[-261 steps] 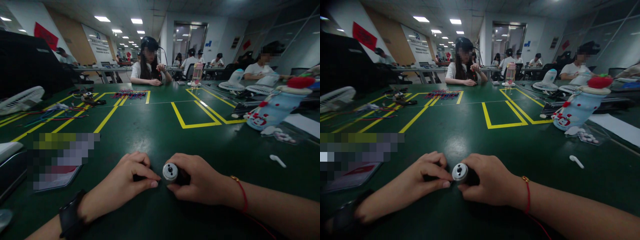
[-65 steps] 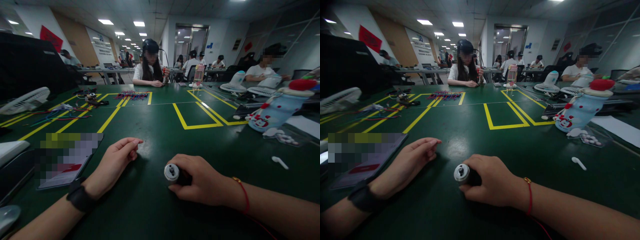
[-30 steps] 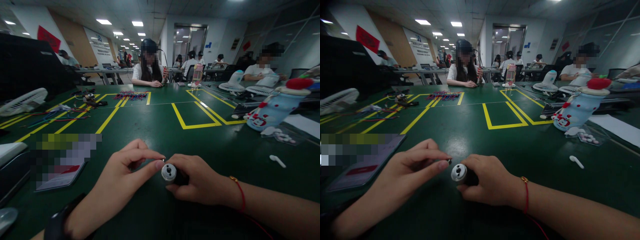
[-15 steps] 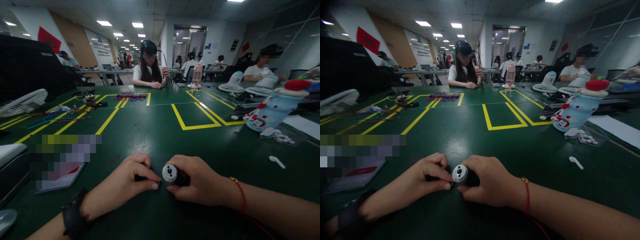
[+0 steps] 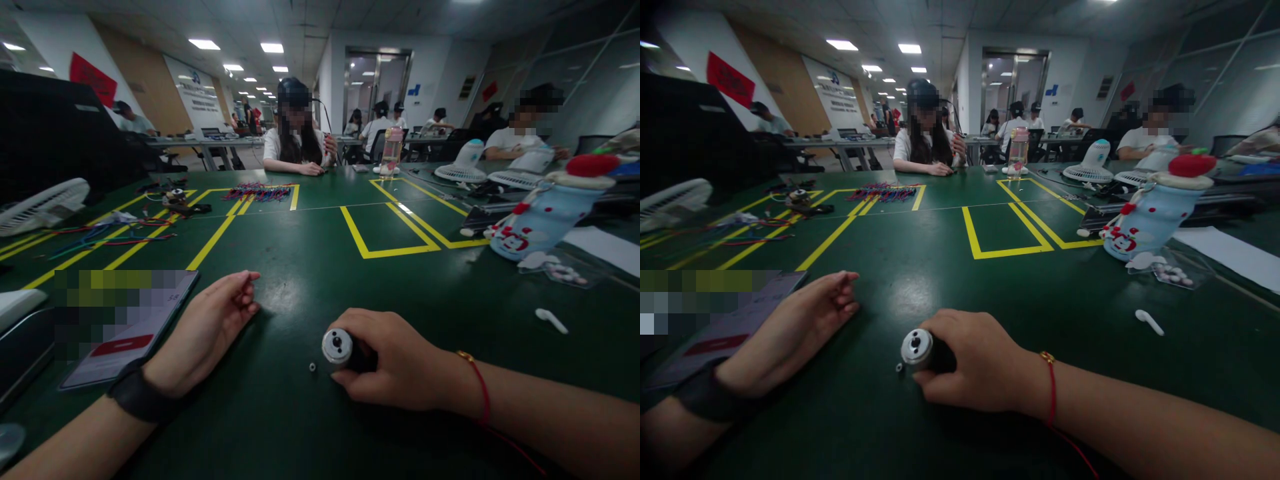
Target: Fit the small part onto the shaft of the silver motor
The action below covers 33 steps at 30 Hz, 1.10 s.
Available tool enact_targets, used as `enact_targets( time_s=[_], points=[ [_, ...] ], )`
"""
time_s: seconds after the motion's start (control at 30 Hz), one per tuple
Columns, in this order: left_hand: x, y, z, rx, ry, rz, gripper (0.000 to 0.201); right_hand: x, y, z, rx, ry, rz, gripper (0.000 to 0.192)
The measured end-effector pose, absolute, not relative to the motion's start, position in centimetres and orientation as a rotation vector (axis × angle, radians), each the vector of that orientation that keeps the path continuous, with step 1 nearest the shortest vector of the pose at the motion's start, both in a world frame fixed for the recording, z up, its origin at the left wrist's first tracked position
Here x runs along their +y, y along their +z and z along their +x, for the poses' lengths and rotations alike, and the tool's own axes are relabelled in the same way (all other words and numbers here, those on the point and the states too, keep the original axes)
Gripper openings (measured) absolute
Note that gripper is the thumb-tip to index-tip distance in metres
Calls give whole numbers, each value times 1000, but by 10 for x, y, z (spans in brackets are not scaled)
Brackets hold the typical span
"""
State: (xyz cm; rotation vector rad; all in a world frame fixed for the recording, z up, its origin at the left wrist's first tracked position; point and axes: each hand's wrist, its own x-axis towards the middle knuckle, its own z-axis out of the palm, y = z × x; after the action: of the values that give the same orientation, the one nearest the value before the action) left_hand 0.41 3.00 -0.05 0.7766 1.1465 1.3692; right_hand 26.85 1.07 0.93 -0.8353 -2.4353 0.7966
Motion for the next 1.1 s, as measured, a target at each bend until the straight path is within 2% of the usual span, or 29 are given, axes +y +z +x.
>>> enact_targets(
  time_s=[0.33, 0.5, 0.57, 0.63, 0.7, 0.9, 1.1],
  points=[
    [26, 0, 4, 1143, 1345, 884, 11, 10, 9, 269, -2441, 796, -853, 30],
    [10, 12, 17, 1134, 782, 1813, 18, 10, 8, 267, -2435, 782, -857, 30],
    [5, 15, 24, 1089, 604, 2061, 22, 10, 7, 267, -2435, 775, -851, 30],
    [2, 16, 28, 1064, 528, 2174, 17, 11, 6, 268, -2436, 767, -849, 30],
    [2, 15, 31, 1054, 537, 2208, 8, 11, 5, 268, -2436, 764, -848, 30],
    [-3, 24, 39, 1216, 921, 2156, 12, 10, 7, 266, -2461, 735, -838, 31],
    [-11, 33, 53, 1160, 858, 2182, 11, 10, 7, 263, -2500, 692, -853, 20]
  ],
)
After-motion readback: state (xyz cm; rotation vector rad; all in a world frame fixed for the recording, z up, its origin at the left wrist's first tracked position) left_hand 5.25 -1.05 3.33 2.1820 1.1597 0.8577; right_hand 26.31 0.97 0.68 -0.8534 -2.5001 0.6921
